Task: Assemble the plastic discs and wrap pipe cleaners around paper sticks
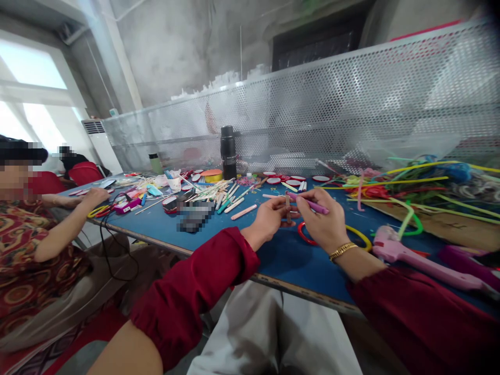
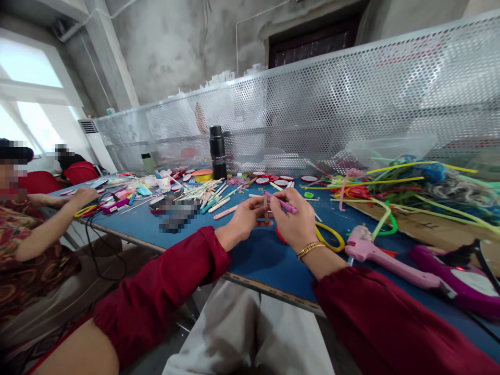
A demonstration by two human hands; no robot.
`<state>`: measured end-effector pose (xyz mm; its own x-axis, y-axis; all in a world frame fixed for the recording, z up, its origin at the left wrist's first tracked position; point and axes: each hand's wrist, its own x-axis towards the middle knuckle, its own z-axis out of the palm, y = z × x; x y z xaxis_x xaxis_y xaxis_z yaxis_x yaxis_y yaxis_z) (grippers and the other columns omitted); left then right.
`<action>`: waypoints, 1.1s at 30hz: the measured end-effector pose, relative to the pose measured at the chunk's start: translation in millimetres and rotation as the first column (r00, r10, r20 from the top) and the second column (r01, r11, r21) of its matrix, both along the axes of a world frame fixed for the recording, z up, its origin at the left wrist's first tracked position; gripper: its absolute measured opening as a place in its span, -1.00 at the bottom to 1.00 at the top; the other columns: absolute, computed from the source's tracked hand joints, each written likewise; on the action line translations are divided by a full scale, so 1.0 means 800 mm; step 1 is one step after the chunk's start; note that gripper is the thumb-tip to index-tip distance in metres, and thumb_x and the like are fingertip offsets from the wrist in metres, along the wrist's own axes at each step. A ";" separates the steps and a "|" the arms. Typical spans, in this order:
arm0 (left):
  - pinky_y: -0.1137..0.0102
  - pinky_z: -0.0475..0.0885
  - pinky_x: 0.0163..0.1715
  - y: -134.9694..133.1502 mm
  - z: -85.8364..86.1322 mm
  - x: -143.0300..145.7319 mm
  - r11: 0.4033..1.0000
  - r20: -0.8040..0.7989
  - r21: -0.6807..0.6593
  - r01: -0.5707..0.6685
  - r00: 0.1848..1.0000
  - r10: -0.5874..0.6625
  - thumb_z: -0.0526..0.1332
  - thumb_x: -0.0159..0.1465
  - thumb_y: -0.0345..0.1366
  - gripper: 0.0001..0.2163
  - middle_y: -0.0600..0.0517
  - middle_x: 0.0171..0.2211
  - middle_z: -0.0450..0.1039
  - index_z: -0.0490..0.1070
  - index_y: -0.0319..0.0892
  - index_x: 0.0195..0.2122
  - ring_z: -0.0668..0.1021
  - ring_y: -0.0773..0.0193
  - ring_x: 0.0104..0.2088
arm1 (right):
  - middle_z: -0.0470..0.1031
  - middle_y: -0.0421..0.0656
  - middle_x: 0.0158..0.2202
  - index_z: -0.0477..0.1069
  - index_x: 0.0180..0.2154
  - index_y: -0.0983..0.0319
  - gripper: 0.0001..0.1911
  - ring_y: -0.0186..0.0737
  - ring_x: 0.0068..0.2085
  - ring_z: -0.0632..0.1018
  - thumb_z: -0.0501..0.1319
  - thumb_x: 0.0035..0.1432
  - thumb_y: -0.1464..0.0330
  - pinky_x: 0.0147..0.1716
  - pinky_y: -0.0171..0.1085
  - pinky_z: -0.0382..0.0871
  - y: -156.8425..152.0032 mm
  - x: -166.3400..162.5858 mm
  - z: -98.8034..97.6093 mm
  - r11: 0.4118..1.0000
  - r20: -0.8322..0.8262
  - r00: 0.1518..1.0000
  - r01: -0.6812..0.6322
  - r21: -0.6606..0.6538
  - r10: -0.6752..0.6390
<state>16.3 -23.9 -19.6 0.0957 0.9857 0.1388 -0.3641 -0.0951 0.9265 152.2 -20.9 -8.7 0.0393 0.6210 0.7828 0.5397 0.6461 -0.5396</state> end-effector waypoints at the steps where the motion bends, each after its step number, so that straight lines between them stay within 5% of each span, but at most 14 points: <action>1: 0.31 0.57 -0.25 0.000 0.000 0.000 1.000 0.000 0.001 0.002 1.000 -0.002 0.39 0.22 -0.32 -0.80 -0.09 -0.19 0.60 0.55 -0.22 -0.13 0.63 0.23 -0.31 | 0.55 -0.14 -0.39 0.43 -0.38 0.15 -0.81 -0.14 -0.39 0.50 0.18 0.20 0.20 -0.35 -0.19 0.30 0.000 0.000 0.000 1.000 0.000 1.000 -0.004 -0.004 0.004; 23: 0.31 0.57 -0.30 0.025 -0.017 -0.005 0.998 0.024 0.066 0.009 1.000 -0.011 0.44 0.18 -0.27 -0.73 -0.06 -0.25 0.61 0.53 -0.21 -0.11 0.63 0.24 -0.37 | 0.55 -0.16 -0.40 0.44 -0.37 0.16 -0.85 -0.18 -0.38 0.53 0.20 0.21 0.25 -0.36 -0.22 0.34 0.008 0.002 -0.004 0.995 -0.009 0.998 -0.060 0.081 0.061; 33: 0.40 0.52 -0.36 0.028 -0.017 -0.010 0.997 -0.036 0.069 0.032 0.999 -0.030 0.38 0.25 -0.27 -0.76 -0.07 -0.19 0.59 0.44 -0.20 -0.10 0.66 0.25 -0.36 | 0.65 -0.06 -0.17 0.56 -0.17 0.18 -0.78 -0.07 -0.15 0.63 0.18 0.26 0.27 -0.09 -0.11 0.47 0.021 0.003 -0.016 0.980 -0.015 0.990 -0.135 0.148 0.138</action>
